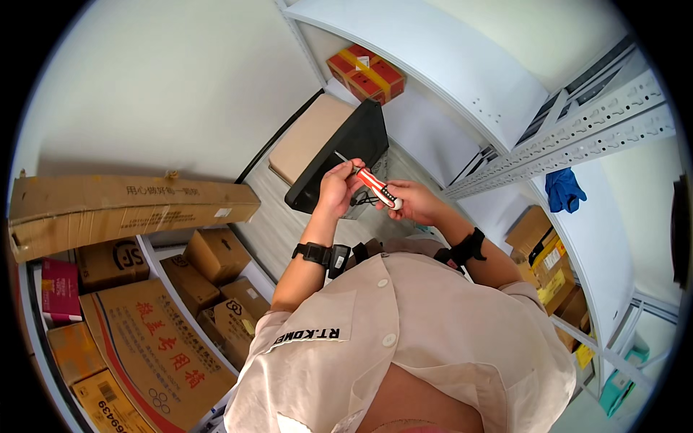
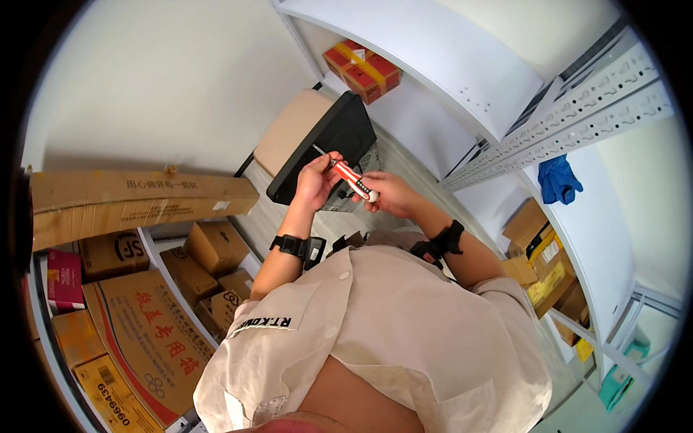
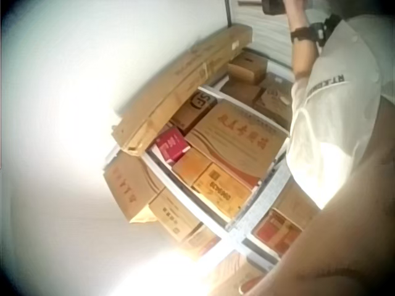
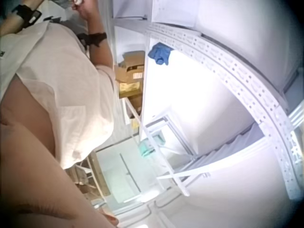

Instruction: The person unscrews several screws from the back panel of an electronic device using a screwdriver, removes the panel, and then continues to unscrew internal components.

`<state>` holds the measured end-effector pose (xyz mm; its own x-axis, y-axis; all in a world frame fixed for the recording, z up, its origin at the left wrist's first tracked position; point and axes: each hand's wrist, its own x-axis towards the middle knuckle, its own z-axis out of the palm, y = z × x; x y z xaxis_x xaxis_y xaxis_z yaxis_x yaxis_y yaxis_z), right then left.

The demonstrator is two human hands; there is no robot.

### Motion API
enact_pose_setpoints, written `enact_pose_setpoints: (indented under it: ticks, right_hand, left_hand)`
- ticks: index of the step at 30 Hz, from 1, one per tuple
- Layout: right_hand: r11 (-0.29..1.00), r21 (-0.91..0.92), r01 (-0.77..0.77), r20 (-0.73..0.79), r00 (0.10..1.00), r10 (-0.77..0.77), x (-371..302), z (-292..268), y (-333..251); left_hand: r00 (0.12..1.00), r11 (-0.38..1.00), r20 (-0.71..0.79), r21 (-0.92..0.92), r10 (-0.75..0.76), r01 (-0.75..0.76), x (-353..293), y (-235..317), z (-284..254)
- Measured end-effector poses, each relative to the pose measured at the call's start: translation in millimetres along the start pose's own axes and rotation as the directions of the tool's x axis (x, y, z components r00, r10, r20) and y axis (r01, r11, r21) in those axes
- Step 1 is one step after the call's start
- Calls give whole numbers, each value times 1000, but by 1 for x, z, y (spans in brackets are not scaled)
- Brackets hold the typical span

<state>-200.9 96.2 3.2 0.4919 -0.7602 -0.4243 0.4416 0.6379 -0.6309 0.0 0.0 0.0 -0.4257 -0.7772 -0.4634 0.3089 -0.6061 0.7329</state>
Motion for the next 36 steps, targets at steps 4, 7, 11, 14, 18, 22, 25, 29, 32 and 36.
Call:
enact_pose_setpoints:
  ticks: [4,7,11,14,18,22,25,29,32,36]
  right_hand:
    - [900,-417,129,-133,971,-200,-4,19,-4]
    - [758,-598,260,-92,917,-387,0,24,0]
    - [630,-706,323,-66,856,-513,7,18,8]
    - [880,-460,117,-156,965,-209,-6,30,-8]
    - [994,-82,73,-176,981,-86,-3,23,-4]
    - [998,2,56,-117,992,-55,-2,23,-8]
    - [942,-292,163,-110,973,-202,5,16,5]
    - [790,-534,301,-125,896,-426,8,16,9]
    - [731,-610,306,-97,886,-453,7,17,4]
    - [647,-719,255,-103,881,-462,5,23,2]
  left_hand:
    - [995,998,-93,47,-41,46,1,3,9]
    - [987,983,-155,168,-45,71,3,0,3]
    - [990,972,-135,233,43,-11,8,-4,-2]
    - [989,983,-141,186,36,-9,8,-9,-1]
    - [989,980,-121,190,79,-55,10,-11,-2]
    - [993,983,-86,173,85,-69,8,-10,-5]
    - [995,987,-72,145,74,-63,11,-11,-9]
    - [988,981,-147,191,46,-17,7,-4,2]
    - [980,956,-182,293,78,-21,10,-8,-1]
    - [979,960,-194,279,70,-13,12,-9,-4]
